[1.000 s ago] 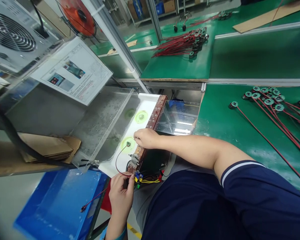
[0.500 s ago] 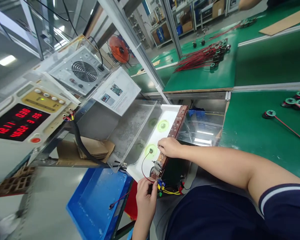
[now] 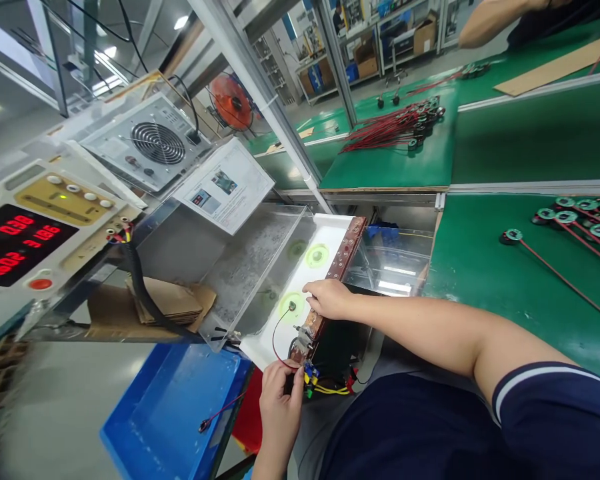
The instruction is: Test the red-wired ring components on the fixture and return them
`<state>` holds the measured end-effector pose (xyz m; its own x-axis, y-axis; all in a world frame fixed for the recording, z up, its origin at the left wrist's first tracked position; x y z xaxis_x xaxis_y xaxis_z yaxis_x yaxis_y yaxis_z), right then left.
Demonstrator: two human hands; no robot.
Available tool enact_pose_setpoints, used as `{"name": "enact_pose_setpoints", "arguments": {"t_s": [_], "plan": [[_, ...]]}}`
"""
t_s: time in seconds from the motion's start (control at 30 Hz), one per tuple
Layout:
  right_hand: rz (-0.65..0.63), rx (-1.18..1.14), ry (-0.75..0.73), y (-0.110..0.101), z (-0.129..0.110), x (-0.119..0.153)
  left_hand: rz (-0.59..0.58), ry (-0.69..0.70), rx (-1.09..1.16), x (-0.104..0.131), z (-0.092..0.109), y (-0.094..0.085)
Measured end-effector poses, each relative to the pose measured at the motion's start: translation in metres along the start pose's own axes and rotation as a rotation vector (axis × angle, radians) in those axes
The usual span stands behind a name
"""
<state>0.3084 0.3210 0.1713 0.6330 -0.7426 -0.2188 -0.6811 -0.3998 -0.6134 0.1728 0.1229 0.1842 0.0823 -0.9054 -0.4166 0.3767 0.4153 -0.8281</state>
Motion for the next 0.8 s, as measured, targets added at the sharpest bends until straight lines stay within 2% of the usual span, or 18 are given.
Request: {"name": "enact_pose_setpoints", "arguments": {"t_s": [0.37, 0.5, 0.6, 0.67, 0.73, 0.8], "plan": [[-0.018, 0.037, 0.013, -0.001, -0.001, 0.0, -0.006, 0.015, 0.035, -0.003, -0.001, 0.0], [-0.022, 0.054, 0.013, 0.001, 0.002, 0.001, -0.038, -0.04, 0.128, -0.007, -0.005, -0.005], [-0.018, 0.075, 0.014, 0.004, -0.004, -0.005, -0.081, -0.17, 0.268, -0.017, -0.027, -0.008], [-0.053, 0.136, -0.013, 0.012, -0.015, -0.018, -0.013, -0.352, 0.343, -0.026, -0.052, -0.007], [-0.15, 0.251, -0.066, 0.027, -0.028, -0.037, 0.07, -0.549, 0.392, -0.035, -0.076, 0.0], [-0.28, 0.385, -0.085, 0.047, -0.037, -0.063, 0.085, -0.633, 0.391, -0.042, -0.091, 0.009]]}}
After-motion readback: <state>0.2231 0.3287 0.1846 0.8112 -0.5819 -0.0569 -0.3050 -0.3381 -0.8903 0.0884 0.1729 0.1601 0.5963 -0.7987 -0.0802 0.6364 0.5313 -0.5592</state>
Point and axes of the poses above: each hand's wrist, its own x-axis away from the middle knuckle, its own y-axis out of the palm, z = x × y, the point moved 3 cm from there along -x, towards the middle knuckle, and after that the axes turned 6 degrees about -x, right-handed, at the moved point
